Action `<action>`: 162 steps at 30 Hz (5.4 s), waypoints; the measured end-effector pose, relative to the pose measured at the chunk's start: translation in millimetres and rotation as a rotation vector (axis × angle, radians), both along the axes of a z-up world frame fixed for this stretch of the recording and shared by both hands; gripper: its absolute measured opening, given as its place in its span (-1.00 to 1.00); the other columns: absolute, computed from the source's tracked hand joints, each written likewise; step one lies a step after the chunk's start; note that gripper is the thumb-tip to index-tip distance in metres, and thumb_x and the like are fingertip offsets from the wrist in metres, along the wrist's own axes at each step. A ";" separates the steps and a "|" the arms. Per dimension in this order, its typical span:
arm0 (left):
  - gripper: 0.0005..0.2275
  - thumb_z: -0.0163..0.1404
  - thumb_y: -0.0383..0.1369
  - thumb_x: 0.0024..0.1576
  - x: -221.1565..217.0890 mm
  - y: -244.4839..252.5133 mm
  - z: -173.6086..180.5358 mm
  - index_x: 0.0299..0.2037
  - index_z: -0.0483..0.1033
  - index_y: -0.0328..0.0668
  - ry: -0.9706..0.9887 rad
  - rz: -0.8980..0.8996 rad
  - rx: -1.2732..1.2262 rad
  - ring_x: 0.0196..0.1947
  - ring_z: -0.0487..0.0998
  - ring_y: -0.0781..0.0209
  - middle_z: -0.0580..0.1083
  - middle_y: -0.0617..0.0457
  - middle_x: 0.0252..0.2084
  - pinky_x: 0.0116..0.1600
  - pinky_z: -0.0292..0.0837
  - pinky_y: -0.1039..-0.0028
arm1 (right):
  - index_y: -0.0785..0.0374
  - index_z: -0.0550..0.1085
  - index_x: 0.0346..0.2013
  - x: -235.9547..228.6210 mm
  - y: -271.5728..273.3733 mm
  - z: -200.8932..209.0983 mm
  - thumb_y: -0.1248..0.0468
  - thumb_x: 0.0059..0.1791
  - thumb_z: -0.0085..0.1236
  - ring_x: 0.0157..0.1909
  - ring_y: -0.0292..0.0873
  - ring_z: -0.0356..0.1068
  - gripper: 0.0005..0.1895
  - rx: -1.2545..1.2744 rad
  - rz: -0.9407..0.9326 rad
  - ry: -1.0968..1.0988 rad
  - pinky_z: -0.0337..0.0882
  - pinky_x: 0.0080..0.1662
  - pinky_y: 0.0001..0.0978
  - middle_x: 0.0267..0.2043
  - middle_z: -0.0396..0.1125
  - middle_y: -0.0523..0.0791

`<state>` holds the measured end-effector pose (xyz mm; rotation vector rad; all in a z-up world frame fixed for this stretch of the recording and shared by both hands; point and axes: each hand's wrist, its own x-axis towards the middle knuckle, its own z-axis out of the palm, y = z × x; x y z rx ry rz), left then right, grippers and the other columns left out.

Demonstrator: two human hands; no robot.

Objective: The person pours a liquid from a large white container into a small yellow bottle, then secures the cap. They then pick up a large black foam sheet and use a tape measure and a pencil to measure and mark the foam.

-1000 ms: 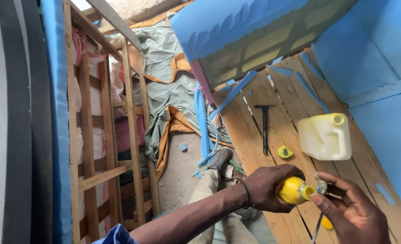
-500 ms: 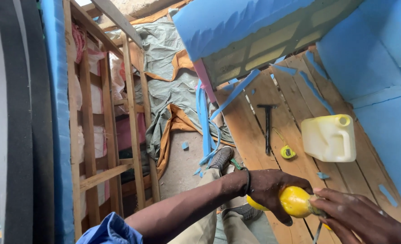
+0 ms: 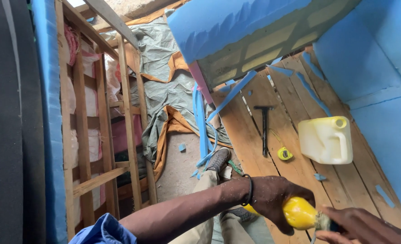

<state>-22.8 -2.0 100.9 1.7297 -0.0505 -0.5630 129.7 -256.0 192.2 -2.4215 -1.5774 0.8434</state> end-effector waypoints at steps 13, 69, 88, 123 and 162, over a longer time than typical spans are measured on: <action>-0.28 0.32 -0.01 -0.16 30.0 -13.3 2.5 0.30 0.44 0.27 -0.179 0.201 0.233 0.10 0.74 -0.34 0.75 -0.07 0.07 0.02 0.60 -0.13 | 0.14 0.35 0.77 52.5 38.3 -28.0 -0.33 0.04 -0.33 -0.21 0.18 0.11 0.09 -0.221 -1.210 0.802 -0.09 -0.24 -0.12 0.32 0.38 0.21; -0.21 0.52 -0.13 -0.17 76.9 41.8 -70.1 0.37 0.52 0.18 0.152 -0.392 0.396 0.25 0.65 -0.07 0.66 0.04 0.27 0.27 0.55 0.07 | -0.03 0.64 0.40 -28.0 87.4 -73.5 -0.29 0.17 0.18 -0.48 -0.11 0.48 -0.35 0.416 -0.153 -0.183 0.34 -0.45 -0.16 -0.36 0.55 -0.24; -0.25 0.55 -0.10 -0.25 51.3 37.3 -123.4 0.24 0.58 0.19 -0.098 0.020 0.409 0.30 0.64 -0.18 0.66 0.13 0.15 0.34 0.64 -0.13 | 0.23 0.66 0.22 -60.5 114.4 -179.9 -0.44 0.27 -0.08 -0.66 -0.13 0.30 -0.18 0.274 -1.690 0.825 0.20 -0.60 -0.35 -0.46 0.33 -0.07; -0.17 0.40 0.00 0.15 7.3 -37.9 -372.2 0.61 0.33 -0.03 0.222 -0.267 0.818 0.45 0.53 -0.29 0.27 -0.11 0.61 0.34 0.73 -0.04 | -0.47 0.54 0.33 -29.7 -133.9 -496.9 -0.10 -0.12 0.43 0.38 -0.11 0.54 -0.31 -0.411 -1.136 0.230 0.53 0.34 -0.07 0.27 0.52 -0.24; -0.58 0.39 -0.11 0.21 85.6 -121.1 -335.3 0.24 0.62 0.15 -0.103 0.563 0.530 0.03 0.77 -0.12 0.62 0.04 0.01 0.07 0.75 -0.03 | 0.15 0.60 0.09 -67.7 -300.1 -630.0 0.07 0.02 0.56 -0.03 0.20 0.66 -0.56 -0.189 -1.589 -0.106 0.60 0.02 0.03 -0.04 0.54 0.03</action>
